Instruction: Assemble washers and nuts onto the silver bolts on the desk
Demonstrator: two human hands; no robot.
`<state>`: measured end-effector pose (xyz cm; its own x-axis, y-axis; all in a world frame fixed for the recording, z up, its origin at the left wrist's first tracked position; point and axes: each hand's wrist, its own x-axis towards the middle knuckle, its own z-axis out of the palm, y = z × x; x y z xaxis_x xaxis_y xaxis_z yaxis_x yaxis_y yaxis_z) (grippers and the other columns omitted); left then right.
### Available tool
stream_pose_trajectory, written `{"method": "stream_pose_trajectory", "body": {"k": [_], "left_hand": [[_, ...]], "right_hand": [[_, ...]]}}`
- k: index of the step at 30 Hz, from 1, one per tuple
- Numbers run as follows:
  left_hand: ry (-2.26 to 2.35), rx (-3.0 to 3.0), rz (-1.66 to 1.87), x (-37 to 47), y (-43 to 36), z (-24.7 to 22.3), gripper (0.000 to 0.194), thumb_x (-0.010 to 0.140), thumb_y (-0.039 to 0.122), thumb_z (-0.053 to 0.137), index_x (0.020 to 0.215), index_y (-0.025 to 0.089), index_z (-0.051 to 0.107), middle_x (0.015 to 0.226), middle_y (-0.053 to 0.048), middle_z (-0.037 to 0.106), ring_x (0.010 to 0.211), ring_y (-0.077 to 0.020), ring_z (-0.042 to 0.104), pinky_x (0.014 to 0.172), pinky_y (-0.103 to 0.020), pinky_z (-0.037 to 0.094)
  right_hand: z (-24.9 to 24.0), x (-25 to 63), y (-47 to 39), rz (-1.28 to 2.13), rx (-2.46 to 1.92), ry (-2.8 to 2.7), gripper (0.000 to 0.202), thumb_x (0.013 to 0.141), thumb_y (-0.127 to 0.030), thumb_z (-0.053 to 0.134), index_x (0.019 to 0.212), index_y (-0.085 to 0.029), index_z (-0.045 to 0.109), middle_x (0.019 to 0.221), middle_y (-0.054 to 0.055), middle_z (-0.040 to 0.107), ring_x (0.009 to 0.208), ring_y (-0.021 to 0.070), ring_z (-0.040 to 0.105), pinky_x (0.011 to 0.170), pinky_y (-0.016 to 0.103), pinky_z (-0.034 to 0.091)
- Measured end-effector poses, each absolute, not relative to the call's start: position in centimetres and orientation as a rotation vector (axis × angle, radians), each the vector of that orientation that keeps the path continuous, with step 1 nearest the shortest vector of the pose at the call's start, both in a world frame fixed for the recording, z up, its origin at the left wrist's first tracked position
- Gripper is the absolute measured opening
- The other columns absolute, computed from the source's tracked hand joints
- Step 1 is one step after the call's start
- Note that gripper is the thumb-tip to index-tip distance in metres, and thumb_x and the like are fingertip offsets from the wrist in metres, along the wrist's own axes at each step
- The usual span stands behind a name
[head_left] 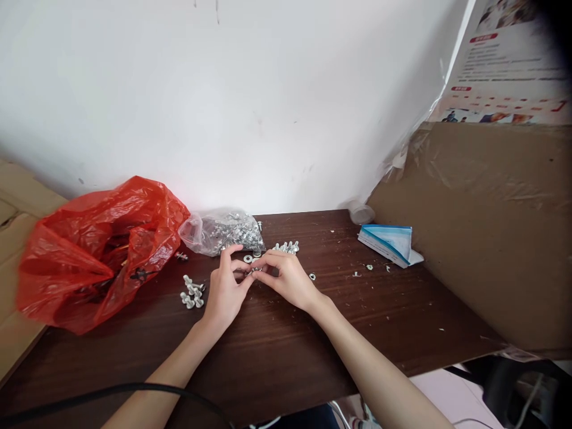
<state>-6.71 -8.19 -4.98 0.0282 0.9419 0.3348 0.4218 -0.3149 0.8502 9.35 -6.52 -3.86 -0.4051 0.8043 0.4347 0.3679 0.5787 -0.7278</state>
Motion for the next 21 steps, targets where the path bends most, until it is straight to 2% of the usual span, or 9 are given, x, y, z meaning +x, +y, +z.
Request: {"method": "stream_pose_trajectory", "body": {"k": [2, 9, 14, 21], "left_hand": [[1.370, 1.799, 1.247, -6.7, -8.2, -5.0, 0.050, 0.076, 0.021, 0.060, 0.122, 0.021, 0.039, 0.078, 0.002, 0.069, 0.074, -0.0149, 0.067, 0.076, -0.030, 0.056], [1.320, 1.893, 1.212, -6.7, -8.4, -5.1, 0.049, 0.077, 0.014, 0.055, 0.123, 0.022, 0.040, 0.077, 0.004, 0.066, 0.072, -0.0128, 0.066, 0.077, -0.027, 0.053], [1.319, 1.881, 1.160, -6.6, -8.4, -5.2, 0.049, 0.078, 0.015, 0.056, 0.123, 0.022, 0.040, 0.074, 0.004, 0.062, 0.068, -0.0124, 0.064, 0.074, -0.026, 0.053], [1.262, 1.876, 1.153, -6.4, -8.4, -5.3, 0.047, 0.079, 0.017, 0.057, 0.123, 0.022, 0.040, 0.080, 0.002, 0.065, 0.074, -0.0133, 0.066, 0.075, -0.027, 0.053]], "right_hand": [[-3.8, 9.3, -6.7, 0.661, -0.990, -2.038, 0.005, 0.084, -0.021, 0.064, 0.085, -0.017, 0.065, 0.079, 0.002, 0.063, 0.069, 0.0127, 0.057, 0.065, 0.024, 0.044], [-3.2, 8.7, -7.3, 0.412, -1.279, -2.219, 0.025, 0.092, -0.035, 0.051, 0.075, -0.017, 0.053, 0.074, 0.001, 0.061, 0.063, 0.0119, 0.052, 0.057, 0.022, 0.032], [-3.0, 8.2, -7.7, 0.274, -1.429, -2.335, 0.029, 0.097, -0.035, 0.041, 0.078, -0.018, 0.055, 0.074, 0.002, 0.064, 0.063, 0.0127, 0.054, 0.054, 0.024, 0.024], [-2.9, 8.1, -7.6, 0.235, -1.551, -2.335, 0.037, 0.098, -0.036, 0.036, 0.078, -0.019, 0.061, 0.075, 0.002, 0.068, 0.066, 0.0144, 0.060, 0.053, 0.025, 0.025]]}}
